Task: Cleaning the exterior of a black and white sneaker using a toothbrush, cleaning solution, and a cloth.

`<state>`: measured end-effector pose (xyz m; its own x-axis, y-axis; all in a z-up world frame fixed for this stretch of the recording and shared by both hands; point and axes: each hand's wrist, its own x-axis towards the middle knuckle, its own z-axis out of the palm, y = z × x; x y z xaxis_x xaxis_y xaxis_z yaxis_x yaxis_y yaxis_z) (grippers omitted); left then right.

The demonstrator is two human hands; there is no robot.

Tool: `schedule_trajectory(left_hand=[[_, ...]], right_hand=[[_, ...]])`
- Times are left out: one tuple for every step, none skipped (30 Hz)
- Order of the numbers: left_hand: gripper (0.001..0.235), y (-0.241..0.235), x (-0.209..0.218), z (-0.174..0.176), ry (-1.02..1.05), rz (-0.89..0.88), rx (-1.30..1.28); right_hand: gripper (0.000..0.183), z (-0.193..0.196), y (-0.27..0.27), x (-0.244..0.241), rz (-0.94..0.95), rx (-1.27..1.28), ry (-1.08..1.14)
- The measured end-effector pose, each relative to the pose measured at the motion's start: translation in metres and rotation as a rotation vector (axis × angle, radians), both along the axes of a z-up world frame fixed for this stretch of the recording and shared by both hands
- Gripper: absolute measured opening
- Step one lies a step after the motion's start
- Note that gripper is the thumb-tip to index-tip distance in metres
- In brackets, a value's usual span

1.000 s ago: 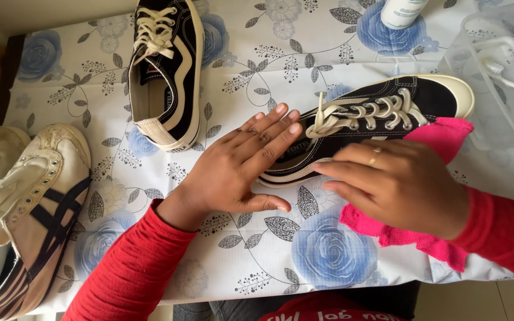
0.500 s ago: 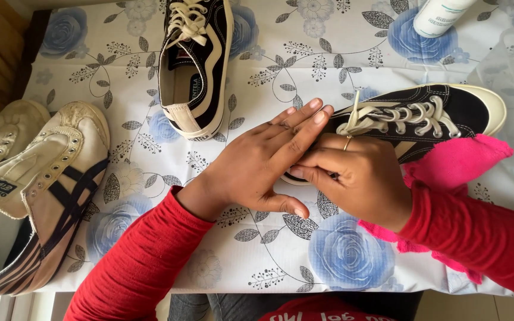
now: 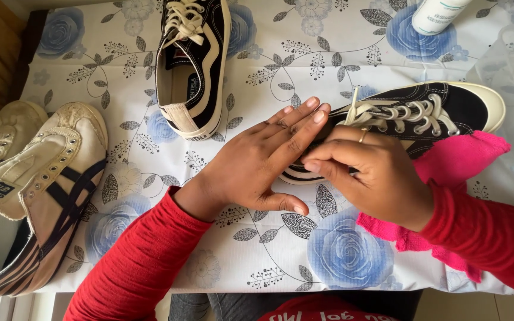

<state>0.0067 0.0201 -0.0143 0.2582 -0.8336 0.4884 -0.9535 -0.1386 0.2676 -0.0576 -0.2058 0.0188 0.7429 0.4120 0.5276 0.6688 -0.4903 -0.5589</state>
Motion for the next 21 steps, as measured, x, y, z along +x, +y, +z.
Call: schedule_trajectory(left_hand=[[0.105,0.0,-0.001,-0.001,-0.009,0.012,0.009],[0.104,-0.001,0.0,0.0,-0.021,0.021,0.021],[0.104,-0.001,0.0,0.001,-0.021,0.021,0.024],[0.099,-0.002,0.0,0.001,-0.042,0.032,0.038],[0.095,-0.003,0.0,0.002,-0.062,0.042,0.052],[0.095,-0.004,0.0,0.004,-0.06,0.04,0.051],[0.088,-0.006,0.0,0.006,-0.065,0.033,0.045],[0.081,-0.007,0.0,0.008,-0.071,0.027,0.039],[0.081,-0.006,-0.001,0.009,-0.069,0.025,0.037],[0.074,-0.006,-0.001,0.01,-0.067,0.024,0.03],[0.067,-0.006,-0.001,0.011,-0.065,0.022,0.022],[0.067,-0.007,-0.002,0.011,-0.064,0.017,0.023],[0.063,-0.007,-0.003,0.012,-0.056,0.024,0.007],[0.059,-0.008,-0.003,0.012,-0.046,0.027,-0.008],[0.059,-0.009,-0.003,0.012,-0.044,0.018,-0.007],[0.057,-0.009,-0.003,0.013,-0.046,0.027,0.003],[0.055,-0.009,-0.004,0.013,-0.049,0.036,0.013],[0.055,-0.009,-0.004,0.013,-0.049,0.032,0.012],[0.054,-0.009,-0.004,0.013,-0.047,0.038,0.017],[0.053,-0.009,-0.005,0.014,-0.047,0.044,0.022],[0.053,-0.01,-0.004,0.015,-0.047,0.041,0.021]], right_hand=[[0.008,0.002,-0.004,0.0,0.051,-0.035,-0.009],[0.01,0.004,-0.009,0.001,0.099,-0.068,-0.022],[0.01,0.005,-0.014,-0.001,0.098,-0.065,-0.022],[0.006,0.006,-0.02,-0.003,0.148,-0.143,-0.067],[0.009,0.007,-0.026,-0.005,0.197,-0.221,-0.112],[0.009,0.004,-0.035,-0.007,0.196,-0.222,-0.109],[0.008,0.0,-0.044,-0.009,0.251,-0.388,-0.202],[0.01,-0.003,-0.053,-0.011,0.307,-0.554,-0.295],[0.01,-0.001,-0.058,-0.012,0.306,-0.555,-0.293],[0.012,0.001,-0.063,-0.012,0.319,-0.584,-0.348],[0.014,0.003,-0.069,-0.012,0.332,-0.613,-0.403],[0.014,0.003,-0.074,-0.01,0.328,-0.613,-0.401],[0.006,0.003,-0.079,-0.007,0.295,-0.562,-0.398],[0.009,0.002,-0.084,-0.006,0.259,-0.511,-0.393],[0.009,0.004,-0.083,-0.004,0.25,-0.511,-0.389],[0.028,0.007,-0.082,-0.002,0.21,-0.495,-0.409],[0.049,0.009,-0.081,0.0,0.169,-0.48,-0.429],[0.049,0.001,-0.082,0.0,0.165,-0.481,-0.428],[0.006,-0.006,-0.082,0.0,0.053,-0.542,-0.449],[0.043,-0.013,-0.081,0.0,-0.059,-0.601,-0.47],[0.043,-0.012,-0.075,0.001,-0.062,-0.602,-0.47]])
